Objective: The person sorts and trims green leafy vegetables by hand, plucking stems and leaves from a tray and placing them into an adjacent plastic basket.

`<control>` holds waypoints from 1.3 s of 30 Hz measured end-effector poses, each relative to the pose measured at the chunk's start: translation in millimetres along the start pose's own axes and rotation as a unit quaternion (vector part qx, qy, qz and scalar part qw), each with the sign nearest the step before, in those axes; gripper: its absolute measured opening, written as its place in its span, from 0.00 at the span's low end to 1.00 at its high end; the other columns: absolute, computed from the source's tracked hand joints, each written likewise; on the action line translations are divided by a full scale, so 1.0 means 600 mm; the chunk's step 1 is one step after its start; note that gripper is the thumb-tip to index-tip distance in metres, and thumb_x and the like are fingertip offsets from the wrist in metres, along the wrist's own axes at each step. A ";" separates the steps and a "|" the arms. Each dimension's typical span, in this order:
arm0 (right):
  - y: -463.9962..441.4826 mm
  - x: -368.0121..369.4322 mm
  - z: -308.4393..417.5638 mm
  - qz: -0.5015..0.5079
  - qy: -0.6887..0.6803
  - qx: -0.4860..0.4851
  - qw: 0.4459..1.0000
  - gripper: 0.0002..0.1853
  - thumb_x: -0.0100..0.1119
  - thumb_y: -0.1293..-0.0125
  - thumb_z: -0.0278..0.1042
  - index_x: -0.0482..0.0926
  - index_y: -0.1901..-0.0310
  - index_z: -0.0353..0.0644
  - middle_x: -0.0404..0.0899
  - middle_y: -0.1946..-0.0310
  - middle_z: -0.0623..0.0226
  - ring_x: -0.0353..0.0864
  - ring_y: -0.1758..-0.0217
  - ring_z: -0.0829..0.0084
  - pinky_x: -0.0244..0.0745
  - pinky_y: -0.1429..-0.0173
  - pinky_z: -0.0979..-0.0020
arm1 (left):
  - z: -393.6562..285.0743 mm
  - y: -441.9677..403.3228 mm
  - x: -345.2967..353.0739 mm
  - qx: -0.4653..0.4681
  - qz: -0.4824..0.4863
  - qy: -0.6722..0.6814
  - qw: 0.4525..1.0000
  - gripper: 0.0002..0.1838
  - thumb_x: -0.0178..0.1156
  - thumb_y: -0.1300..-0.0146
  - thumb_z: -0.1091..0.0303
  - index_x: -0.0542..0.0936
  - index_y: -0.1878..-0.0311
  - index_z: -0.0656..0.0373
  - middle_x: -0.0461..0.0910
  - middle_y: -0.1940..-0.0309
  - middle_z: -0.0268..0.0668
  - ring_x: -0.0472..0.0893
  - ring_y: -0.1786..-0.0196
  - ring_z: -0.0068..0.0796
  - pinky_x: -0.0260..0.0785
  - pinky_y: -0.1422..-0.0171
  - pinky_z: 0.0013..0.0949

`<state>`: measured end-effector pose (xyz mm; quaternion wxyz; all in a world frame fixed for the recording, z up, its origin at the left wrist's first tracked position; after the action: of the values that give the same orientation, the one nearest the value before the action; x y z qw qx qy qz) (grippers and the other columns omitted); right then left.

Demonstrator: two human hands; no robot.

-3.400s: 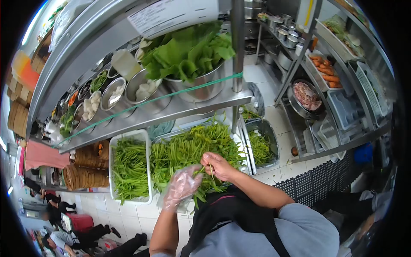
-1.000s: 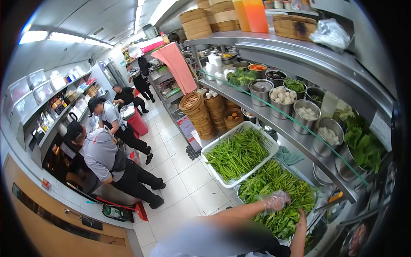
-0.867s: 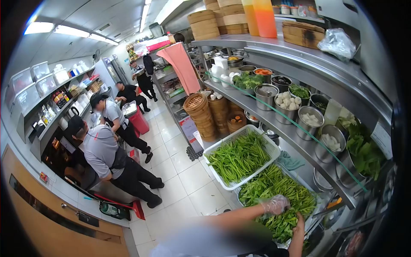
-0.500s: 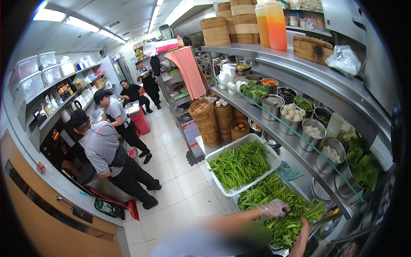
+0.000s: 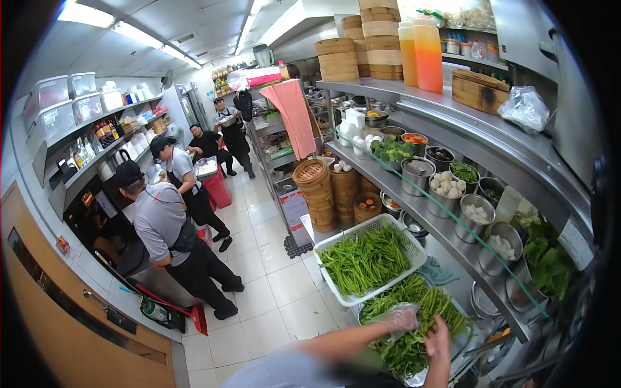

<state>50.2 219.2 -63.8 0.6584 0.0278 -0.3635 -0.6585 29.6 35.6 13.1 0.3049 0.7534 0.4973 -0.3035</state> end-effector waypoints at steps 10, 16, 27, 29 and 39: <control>0.238 0.073 0.235 -0.031 0.365 -0.235 0.900 0.19 0.60 0.31 0.27 0.76 0.39 0.36 0.80 0.48 0.61 0.82 0.63 0.74 0.83 0.56 0.68 | -0.024 0.016 -0.071 -0.062 -0.032 0.009 0.998 0.32 0.57 0.33 0.50 0.76 0.35 0.66 0.79 0.40 0.59 0.77 0.36 0.57 0.68 0.29 0.49; 0.454 0.011 0.396 0.283 0.116 -0.578 0.756 0.26 0.56 0.28 0.50 0.73 0.32 0.52 0.72 0.32 0.48 0.78 0.39 0.44 0.65 0.32 0.28 | -0.016 -0.003 -0.001 -0.001 -0.005 -0.066 0.998 0.32 0.57 0.31 0.46 0.79 0.39 0.66 0.82 0.49 0.61 0.81 0.43 0.59 0.72 0.34 0.50; 0.224 0.067 0.190 0.014 0.471 -0.486 0.736 0.09 0.66 0.35 0.31 0.85 0.54 0.43 0.83 0.52 0.61 0.80 0.46 0.57 0.74 0.41 0.57 | 0.080 -0.071 -0.016 -0.062 -0.022 0.192 0.979 0.33 0.62 0.37 0.59 0.73 0.34 0.72 0.77 0.37 0.59 0.76 0.32 0.51 0.67 0.28 0.42; 0.165 0.024 0.099 -0.008 0.581 -0.418 0.698 0.10 0.66 0.37 0.32 0.86 0.55 0.45 0.81 0.46 0.65 0.76 0.39 0.55 0.70 0.37 0.52 | 0.117 -0.083 -0.006 -0.103 -0.047 0.198 0.974 0.34 0.63 0.38 0.59 0.73 0.33 0.72 0.78 0.38 0.58 0.76 0.33 0.50 0.67 0.28 0.42; 0.164 -0.018 0.024 -0.104 0.599 -0.362 0.707 0.06 0.65 0.41 0.30 0.84 0.62 0.44 0.76 0.54 0.61 0.74 0.44 0.54 0.68 0.39 0.51 | -0.040 -0.004 -0.093 0.060 -0.151 0.025 0.986 0.25 0.63 0.36 0.53 0.82 0.43 0.62 0.84 0.47 0.53 0.81 0.41 0.53 0.71 0.34 0.49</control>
<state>127.3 248.3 -7.6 0.6248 0.2130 0.3788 -0.6487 12.9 23.1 70.1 0.1969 0.6940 0.5936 -0.3567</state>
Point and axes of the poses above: each hand's wrist, its own y-axis away from the middle knuckle, its own x-axis out of the palm, z = x × y, the point moved 5 cm from there along -y, towards the middle knuckle
